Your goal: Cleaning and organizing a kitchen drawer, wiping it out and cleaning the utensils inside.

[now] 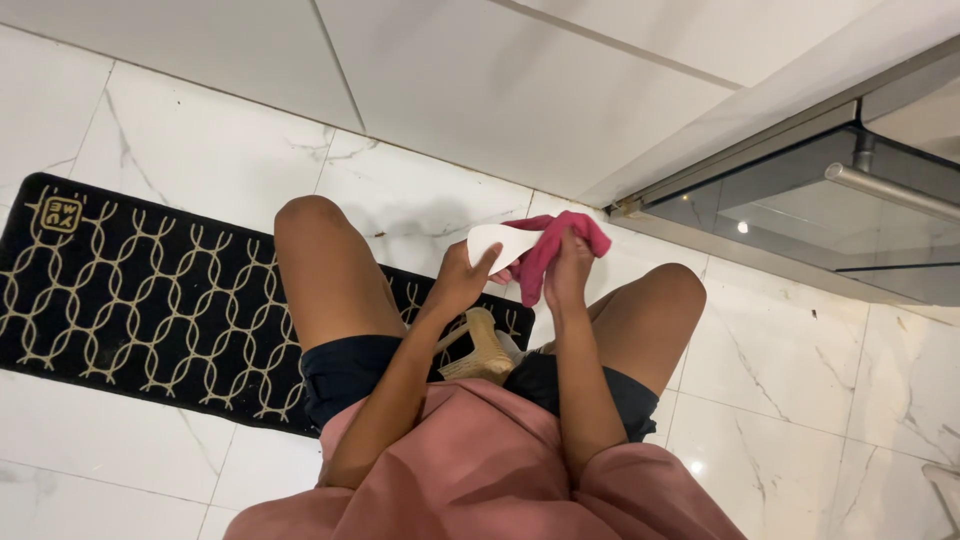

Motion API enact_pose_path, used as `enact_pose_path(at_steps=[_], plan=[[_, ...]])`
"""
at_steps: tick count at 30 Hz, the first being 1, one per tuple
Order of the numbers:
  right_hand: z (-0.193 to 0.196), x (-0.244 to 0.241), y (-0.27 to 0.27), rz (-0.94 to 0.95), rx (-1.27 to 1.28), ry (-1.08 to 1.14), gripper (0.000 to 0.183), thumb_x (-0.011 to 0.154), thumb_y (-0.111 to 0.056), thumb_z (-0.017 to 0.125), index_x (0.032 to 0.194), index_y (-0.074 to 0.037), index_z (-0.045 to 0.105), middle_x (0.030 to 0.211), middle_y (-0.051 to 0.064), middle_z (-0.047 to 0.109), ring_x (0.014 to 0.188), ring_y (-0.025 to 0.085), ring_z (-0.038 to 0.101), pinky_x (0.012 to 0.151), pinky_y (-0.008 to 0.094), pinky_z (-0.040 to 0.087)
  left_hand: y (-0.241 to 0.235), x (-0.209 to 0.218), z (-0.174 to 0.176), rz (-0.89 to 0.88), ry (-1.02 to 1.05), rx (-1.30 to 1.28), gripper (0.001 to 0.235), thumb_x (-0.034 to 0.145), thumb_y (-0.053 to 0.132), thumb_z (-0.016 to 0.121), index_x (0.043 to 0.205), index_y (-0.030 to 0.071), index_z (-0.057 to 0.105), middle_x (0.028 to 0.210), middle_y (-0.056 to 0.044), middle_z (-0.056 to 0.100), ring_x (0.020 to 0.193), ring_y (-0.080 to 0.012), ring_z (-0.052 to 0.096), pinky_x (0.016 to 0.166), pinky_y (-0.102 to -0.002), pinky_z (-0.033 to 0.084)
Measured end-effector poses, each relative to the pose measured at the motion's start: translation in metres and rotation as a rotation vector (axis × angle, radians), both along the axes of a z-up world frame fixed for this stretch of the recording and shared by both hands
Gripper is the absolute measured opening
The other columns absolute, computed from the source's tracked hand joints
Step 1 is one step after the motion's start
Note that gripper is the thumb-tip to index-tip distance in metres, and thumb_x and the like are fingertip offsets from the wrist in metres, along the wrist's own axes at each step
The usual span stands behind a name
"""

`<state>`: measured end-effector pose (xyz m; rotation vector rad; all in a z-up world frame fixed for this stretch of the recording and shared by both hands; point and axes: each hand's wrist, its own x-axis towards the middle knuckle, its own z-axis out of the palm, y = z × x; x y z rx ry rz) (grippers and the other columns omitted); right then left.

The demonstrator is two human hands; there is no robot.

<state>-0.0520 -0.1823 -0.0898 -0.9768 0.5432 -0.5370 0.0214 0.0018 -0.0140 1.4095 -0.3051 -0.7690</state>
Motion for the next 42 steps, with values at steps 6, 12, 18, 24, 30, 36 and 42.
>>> enact_pose_path(at_steps=[6, 12, 18, 24, 30, 36, 42], plan=[[0.055, 0.003, 0.007, -0.003, 0.031, -0.021, 0.030, 0.108, -0.020, 0.047, 0.113, 0.003, 0.065, 0.108, 0.016, 0.073, 0.090, 0.022, 0.071, 0.078, 0.038, 0.059, 0.012, 0.010, 0.008, 0.064, 0.011, -0.046, 0.031, 0.103, 0.018, 0.059, 0.113, -0.010, 0.069, 0.095, -0.014, 0.077, 0.073, -0.0156, 0.071, 0.067, -0.030, 0.062], [0.058, 0.004, 0.023, 0.033, 0.087, 0.020, 0.030, 0.108, -0.023, 0.045, 0.112, -0.001, 0.065, 0.103, 0.015, 0.072, 0.086, 0.025, 0.073, 0.077, 0.039, 0.061, 0.004, 0.002, -0.005, 0.361, 0.162, -0.153, 0.029, 0.102, 0.019, 0.067, 0.109, -0.009, 0.070, 0.092, -0.013, 0.074, 0.073, -0.0172, 0.069, 0.067, -0.033, 0.062], [0.016, 0.002, 0.033, 0.088, 0.157, 0.018, 0.028, 0.113, -0.024, 0.047, 0.105, -0.005, 0.066, 0.096, 0.007, 0.070, 0.082, 0.015, 0.065, 0.071, 0.031, 0.054, -0.024, -0.018, -0.027, 0.447, 0.337, -0.274, 0.031, 0.099, 0.023, 0.070, 0.112, -0.004, 0.068, 0.103, -0.012, 0.073, 0.093, -0.0175, 0.073, 0.081, -0.031, 0.061], [0.012, 0.002, 0.018, 0.018, 0.177, 0.002, 0.029, 0.112, -0.025, 0.047, 0.103, -0.005, 0.065, 0.100, 0.005, 0.070, 0.088, 0.012, 0.066, 0.080, 0.030, 0.056, -0.006, 0.003, -0.003, 0.513, 0.363, -0.210, 0.027, 0.093, 0.030, 0.068, 0.108, 0.008, 0.064, 0.100, -0.010, 0.075, 0.094, -0.0168, 0.076, 0.082, -0.032, 0.058], [0.079, -0.004, 0.008, 0.294, -0.065, -0.070, 0.044, 0.109, -0.032, 0.039, 0.112, 0.000, 0.068, 0.098, 0.011, 0.072, 0.077, 0.017, 0.067, 0.055, 0.028, 0.050, 0.016, 0.023, -0.026, 0.449, 0.284, -0.212, 0.035, 0.103, 0.028, 0.072, 0.090, -0.004, 0.066, 0.083, -0.011, 0.074, 0.077, -0.0146, 0.063, 0.079, -0.032, 0.052], [0.066, -0.004, 0.017, 0.432, 0.017, 0.028, 0.034, 0.108, -0.025, 0.040, 0.117, -0.002, 0.063, 0.102, 0.010, 0.071, 0.085, 0.017, 0.071, 0.071, 0.029, 0.059, 0.007, 0.005, -0.011, -0.043, 0.142, -0.056, 0.038, 0.106, 0.039, 0.057, 0.088, 0.005, 0.064, 0.069, -0.003, 0.059, 0.063, -0.0116, 0.054, 0.061, -0.028, 0.047], [-0.002, -0.004, 0.000, 0.358, -0.067, 0.080, 0.021, 0.103, -0.003, 0.052, 0.113, 0.004, 0.069, 0.100, 0.011, 0.072, 0.082, 0.015, 0.067, 0.075, 0.029, 0.056, -0.004, -0.015, -0.001, -0.204, 0.112, 0.128, 0.040, 0.106, 0.042, 0.050, 0.099, 0.004, 0.061, 0.077, -0.005, 0.069, 0.066, -0.0107, 0.066, 0.058, -0.026, 0.052]])
